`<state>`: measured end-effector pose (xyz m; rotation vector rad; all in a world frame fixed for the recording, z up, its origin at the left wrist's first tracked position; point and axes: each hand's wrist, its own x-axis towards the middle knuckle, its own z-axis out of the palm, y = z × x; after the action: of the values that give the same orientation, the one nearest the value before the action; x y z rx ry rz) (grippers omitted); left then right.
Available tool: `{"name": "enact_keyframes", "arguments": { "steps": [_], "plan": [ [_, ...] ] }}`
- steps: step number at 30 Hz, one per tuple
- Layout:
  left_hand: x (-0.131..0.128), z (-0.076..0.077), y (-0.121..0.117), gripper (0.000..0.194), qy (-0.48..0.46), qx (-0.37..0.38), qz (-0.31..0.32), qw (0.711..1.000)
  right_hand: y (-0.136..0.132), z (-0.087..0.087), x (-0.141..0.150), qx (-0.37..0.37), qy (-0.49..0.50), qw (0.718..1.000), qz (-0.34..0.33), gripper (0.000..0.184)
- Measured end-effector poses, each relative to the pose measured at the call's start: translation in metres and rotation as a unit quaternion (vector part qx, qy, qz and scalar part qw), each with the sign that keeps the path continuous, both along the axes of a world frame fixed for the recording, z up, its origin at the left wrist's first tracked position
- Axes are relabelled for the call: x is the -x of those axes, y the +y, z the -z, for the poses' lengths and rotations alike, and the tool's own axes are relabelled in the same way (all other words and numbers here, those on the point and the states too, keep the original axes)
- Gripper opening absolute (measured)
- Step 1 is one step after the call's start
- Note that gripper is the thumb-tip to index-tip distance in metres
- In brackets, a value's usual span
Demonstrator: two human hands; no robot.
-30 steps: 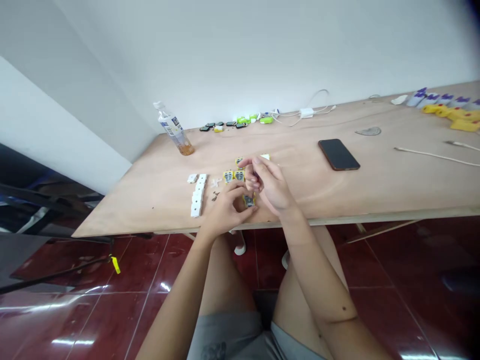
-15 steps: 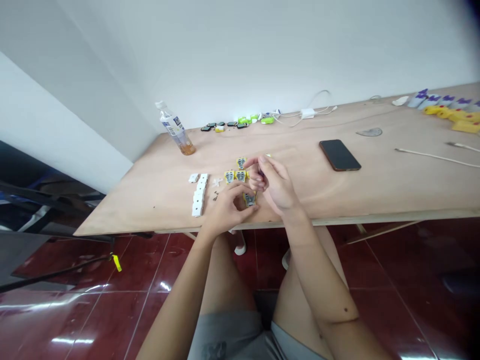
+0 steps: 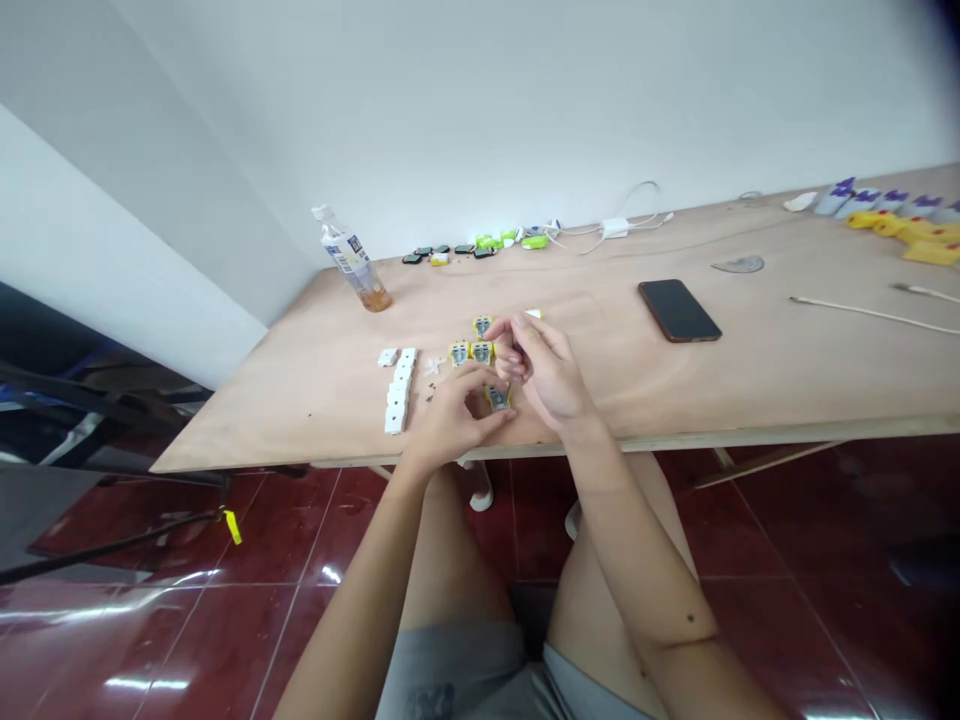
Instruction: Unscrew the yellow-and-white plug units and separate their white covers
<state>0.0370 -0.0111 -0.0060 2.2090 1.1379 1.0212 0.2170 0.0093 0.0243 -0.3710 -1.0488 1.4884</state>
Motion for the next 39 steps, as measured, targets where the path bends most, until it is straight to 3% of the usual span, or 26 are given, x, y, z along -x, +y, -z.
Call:
{"name": "enact_keyframes", "arguments": {
  "steps": [32,39],
  "plan": [
    [-0.0033,-0.0041,-0.0017,0.016,0.001,0.006,-0.008,1.0,-0.0005,-0.0014,0.0023,0.02,-0.022,0.999,0.014,0.051],
    [-0.0036,-0.0064,-0.0021,0.016,0.018,0.012,-0.015,1.0,-0.0002,0.0044,0.005,-0.013,-0.039,0.999,0.034,0.059]
  ]
}}
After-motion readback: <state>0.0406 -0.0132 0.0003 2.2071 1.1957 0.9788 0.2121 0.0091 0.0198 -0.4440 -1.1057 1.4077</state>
